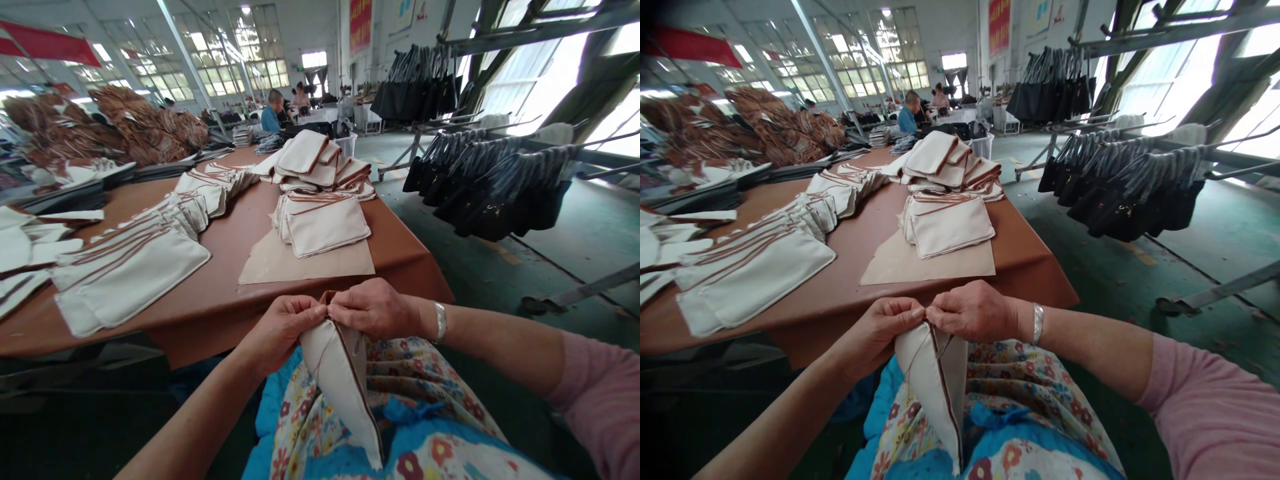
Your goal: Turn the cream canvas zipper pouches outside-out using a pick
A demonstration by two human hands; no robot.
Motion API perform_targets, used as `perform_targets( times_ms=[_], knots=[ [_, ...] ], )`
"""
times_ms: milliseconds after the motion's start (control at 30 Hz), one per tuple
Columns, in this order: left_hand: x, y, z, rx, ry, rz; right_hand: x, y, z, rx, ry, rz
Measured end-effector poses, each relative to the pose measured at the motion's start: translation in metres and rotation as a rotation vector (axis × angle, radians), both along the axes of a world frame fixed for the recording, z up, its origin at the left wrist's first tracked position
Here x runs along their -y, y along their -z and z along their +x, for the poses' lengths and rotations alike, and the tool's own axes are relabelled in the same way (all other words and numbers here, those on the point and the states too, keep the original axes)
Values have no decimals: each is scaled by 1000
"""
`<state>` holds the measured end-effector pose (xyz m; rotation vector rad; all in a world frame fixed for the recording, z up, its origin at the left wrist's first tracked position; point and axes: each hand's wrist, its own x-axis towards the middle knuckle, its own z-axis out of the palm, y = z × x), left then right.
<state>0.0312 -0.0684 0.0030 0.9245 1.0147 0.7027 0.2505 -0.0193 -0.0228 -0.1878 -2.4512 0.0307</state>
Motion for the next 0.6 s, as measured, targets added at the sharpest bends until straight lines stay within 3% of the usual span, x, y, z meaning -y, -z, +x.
perform_targets(
  times_ms=[67, 100, 200, 300, 467, 600],
  knots=[
    [1, -3, -4, -116, 33, 111, 5, -4, 2, -43, -35, -123],
    [1, -6, -6, -186, 58, 183, 7, -7, 3, -100, -41, -266],
    [2, -18, -9, -389, 148, 392, 8, -21, 5, -235, 10, -864],
    [2, -31, -10, -543, 192, 543, 0, -37, 4, -84, -25, -1282],
    [4, -44, -6, -680, 212, 739, -14, -50, -4, 10, -187, -1382],
    [7, -40, -5, -657, 171, 793, -11, -46, -10, -42, -219, -1322]
  ],
)
